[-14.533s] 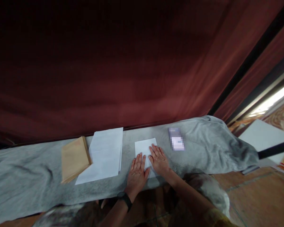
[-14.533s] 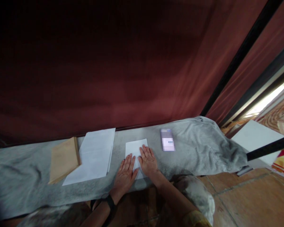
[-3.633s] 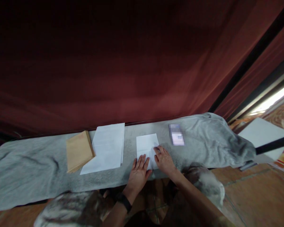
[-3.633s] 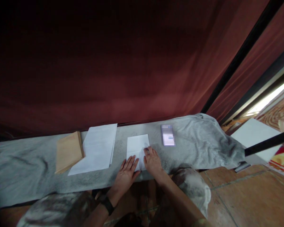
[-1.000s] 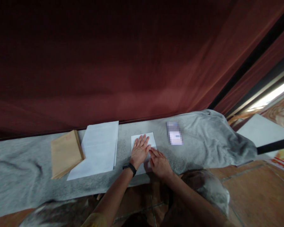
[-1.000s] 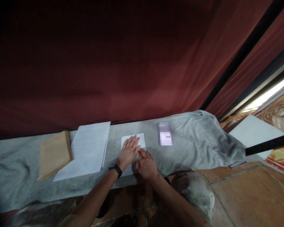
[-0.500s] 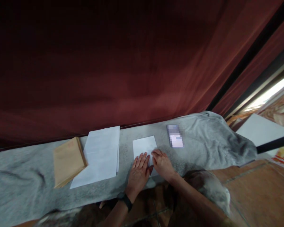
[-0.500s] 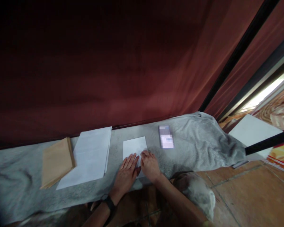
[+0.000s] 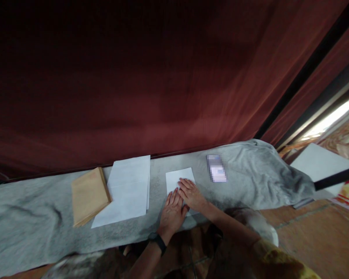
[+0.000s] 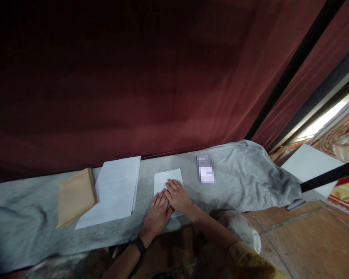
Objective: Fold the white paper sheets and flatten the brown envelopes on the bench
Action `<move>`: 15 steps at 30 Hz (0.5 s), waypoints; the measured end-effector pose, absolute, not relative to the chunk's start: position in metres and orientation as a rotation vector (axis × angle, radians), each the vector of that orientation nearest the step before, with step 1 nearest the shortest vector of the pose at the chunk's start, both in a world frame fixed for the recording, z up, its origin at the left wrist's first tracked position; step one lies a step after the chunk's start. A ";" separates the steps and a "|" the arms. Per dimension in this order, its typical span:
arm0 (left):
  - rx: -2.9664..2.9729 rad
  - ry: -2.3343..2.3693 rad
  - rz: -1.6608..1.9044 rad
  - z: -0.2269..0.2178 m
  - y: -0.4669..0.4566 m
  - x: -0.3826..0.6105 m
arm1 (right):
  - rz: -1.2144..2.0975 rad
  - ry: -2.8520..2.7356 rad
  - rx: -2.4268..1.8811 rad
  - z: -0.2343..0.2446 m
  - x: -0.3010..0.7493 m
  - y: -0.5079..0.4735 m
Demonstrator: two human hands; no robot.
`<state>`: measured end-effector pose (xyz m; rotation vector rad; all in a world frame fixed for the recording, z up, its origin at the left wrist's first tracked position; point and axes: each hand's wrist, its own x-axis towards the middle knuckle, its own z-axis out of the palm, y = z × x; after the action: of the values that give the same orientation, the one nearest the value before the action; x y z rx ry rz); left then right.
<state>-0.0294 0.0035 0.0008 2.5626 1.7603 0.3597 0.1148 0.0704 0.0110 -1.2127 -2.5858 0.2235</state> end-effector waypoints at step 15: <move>2.609 1.767 0.353 -0.003 0.003 -0.032 | 0.098 -2.356 -1.524 -0.014 0.119 0.097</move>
<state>-0.0324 0.0034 -0.0030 2.6089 1.7674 0.3531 0.1190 0.0968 -0.0143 -1.5242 -2.3564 0.0983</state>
